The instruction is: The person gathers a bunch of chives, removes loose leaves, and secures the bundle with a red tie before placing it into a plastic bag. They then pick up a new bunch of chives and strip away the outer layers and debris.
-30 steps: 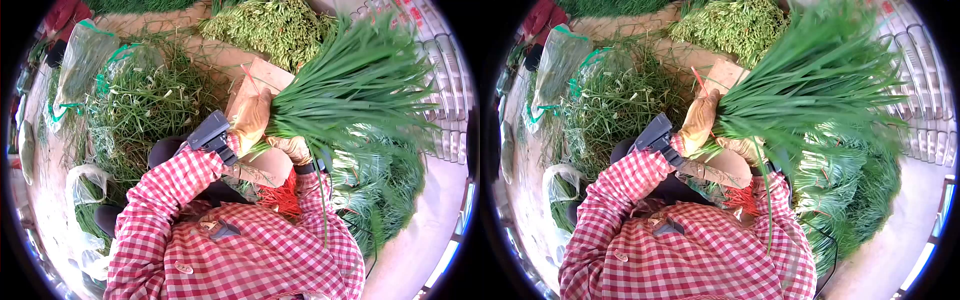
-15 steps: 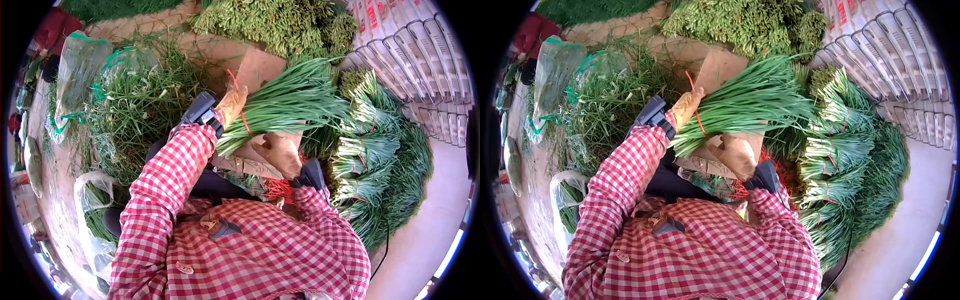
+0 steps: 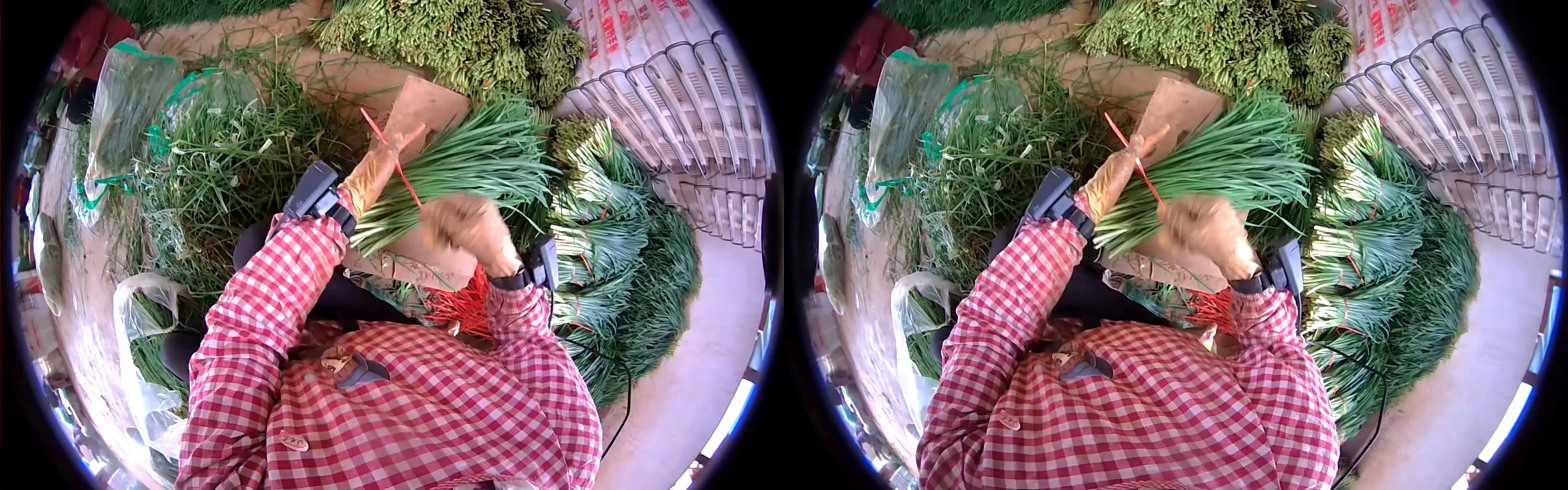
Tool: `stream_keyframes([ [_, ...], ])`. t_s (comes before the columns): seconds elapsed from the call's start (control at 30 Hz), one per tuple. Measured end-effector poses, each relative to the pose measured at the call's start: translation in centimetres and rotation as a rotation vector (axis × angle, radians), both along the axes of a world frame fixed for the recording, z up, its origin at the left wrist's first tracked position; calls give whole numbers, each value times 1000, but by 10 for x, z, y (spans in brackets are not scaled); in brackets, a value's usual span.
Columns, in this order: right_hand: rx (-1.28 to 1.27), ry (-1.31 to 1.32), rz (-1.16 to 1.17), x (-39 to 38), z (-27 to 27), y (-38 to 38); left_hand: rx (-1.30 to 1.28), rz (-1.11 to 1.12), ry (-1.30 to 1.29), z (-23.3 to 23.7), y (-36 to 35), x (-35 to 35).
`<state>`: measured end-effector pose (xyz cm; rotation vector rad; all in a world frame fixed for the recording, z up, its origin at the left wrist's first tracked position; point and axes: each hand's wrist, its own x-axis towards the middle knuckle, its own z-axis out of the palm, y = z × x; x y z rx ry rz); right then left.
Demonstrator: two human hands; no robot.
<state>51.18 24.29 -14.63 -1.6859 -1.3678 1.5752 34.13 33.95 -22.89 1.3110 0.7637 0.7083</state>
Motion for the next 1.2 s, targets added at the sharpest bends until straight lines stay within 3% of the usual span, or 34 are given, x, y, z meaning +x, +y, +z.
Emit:
stream_keyframes([
  [0.1,451,5,-233,-27,-1,34,-188,28,-82,3,-4,-7],
  [0.13,461,-71,-128,-34,-14,47,-275,13,-121,5,-5,-10],
  [0.2,353,-208,71,-51,-37,63,-17,79,-143,-11,1,-10],
  [0.23,383,-220,96,-55,-75,68,-82,74,-178,-13,2,-12],
  [0.3,612,-136,-3,-64,-78,68,-45,125,-154,9,-3,-18],
  [0.37,345,160,-83,-52,-60,71,-312,65,-226,-6,16,-30],
  [0.4,175,365,-190,-44,-41,70,-279,73,-225,24,10,-33],
  [0.43,333,562,-265,-36,-67,76,-245,82,-223,53,4,-36],
  [0.5,136,806,-254,-26,-45,72,132,-69,583,63,13,-42],
  [0.53,204,741,-289,-32,-53,74,152,-257,855,77,12,-38],
  [0.57,268,670,-325,-38,-61,77,451,-290,1136,53,7,-29],
  [0.63,33,722,-429,-46,-62,70,467,-181,1349,40,-26,-17],
  [0.67,50,650,-502,-57,-65,62,439,-122,1502,20,-43,-6],
  [0.7,125,570,-502,-65,-66,55,610,140,1603,-30,-59,4],
  [0.77,368,505,-425,-81,-61,34,566,-8,1622,-4,-77,11],
  [0.83,279,438,-460,-90,-59,18,771,267,1576,-35,-90,16],
  [0.9,317,366,-414,-85,-56,7,827,383,1568,-54,-80,16],
  [0.97,521,101,-242,-79,-64,-17,965,472,1598,-77,-65,9],
  [1.0,621,-25,-147,-77,-67,-30,948,347,1485,-62,-60,-1],
  [1.03,534,-277,-35,-70,-59,-53,859,340,1536,-60,-56,2],
  [1.1,466,44,-258,-43,-127,-97,1018,161,1612,-44,-64,-6],
  [1.2,228,-1,-200,-41,-135,-89,917,165,1479,-40,-66,-3],
])
